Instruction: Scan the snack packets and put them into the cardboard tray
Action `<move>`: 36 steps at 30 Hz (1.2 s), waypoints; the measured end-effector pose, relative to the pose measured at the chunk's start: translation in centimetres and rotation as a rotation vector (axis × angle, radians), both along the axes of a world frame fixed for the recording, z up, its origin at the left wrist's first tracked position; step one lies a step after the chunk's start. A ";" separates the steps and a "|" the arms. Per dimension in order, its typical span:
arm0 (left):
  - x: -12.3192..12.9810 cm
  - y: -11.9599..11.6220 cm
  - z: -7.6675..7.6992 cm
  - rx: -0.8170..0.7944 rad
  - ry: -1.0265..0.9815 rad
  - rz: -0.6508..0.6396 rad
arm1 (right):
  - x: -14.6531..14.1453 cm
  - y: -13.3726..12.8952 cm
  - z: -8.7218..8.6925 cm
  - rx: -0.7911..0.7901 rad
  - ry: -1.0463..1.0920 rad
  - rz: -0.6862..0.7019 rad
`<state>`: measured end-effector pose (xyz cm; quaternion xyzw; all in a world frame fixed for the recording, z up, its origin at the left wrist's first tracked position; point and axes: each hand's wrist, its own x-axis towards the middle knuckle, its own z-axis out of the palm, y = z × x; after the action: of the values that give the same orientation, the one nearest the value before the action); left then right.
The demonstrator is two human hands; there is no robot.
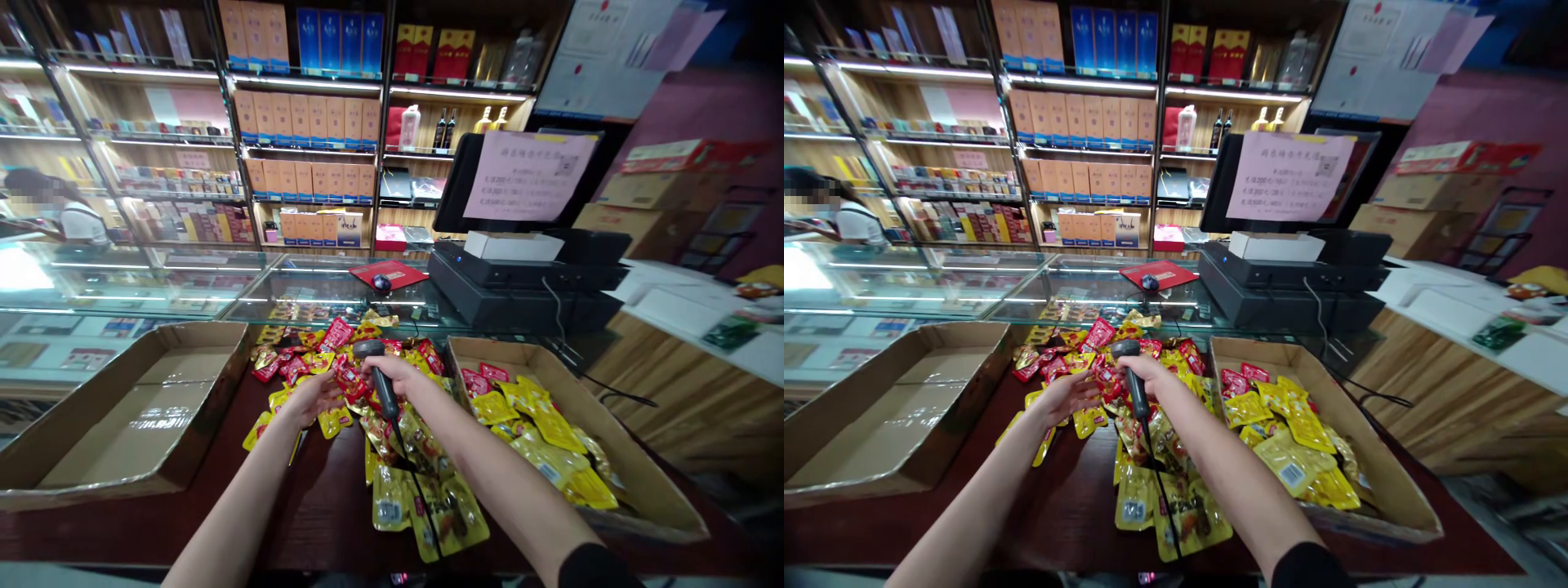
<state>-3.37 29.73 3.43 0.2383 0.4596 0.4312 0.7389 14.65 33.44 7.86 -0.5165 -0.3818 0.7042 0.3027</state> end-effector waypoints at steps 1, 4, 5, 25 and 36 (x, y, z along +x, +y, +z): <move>0.1 -0.2 0.1 0.033 -0.003 -0.005 | -0.1 -0.4 0.3 -0.006 0.016 0.018; 0.6 -0.8 0.5 0.171 -0.015 -0.037 | -0.5 -2.1 0.8 -0.001 0.078 0.078; 0.8 -0.9 0.5 0.202 -0.003 -0.039 | -0.6 -2.7 0.8 0.017 0.108 0.089; 2.8 -1.9 2.1 0.434 0.512 -0.091 | 3.7 -6.6 0.7 0.271 0.086 -0.076; 3.0 2.3 1.5 0.127 0.022 -0.071 | 3.1 -7.0 -1.2 0.235 0.397 -0.278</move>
<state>-0.39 32.07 4.88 0.3054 0.4306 0.4303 0.7323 17.70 26.44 6.65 -0.3770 -0.3196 0.6940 0.5234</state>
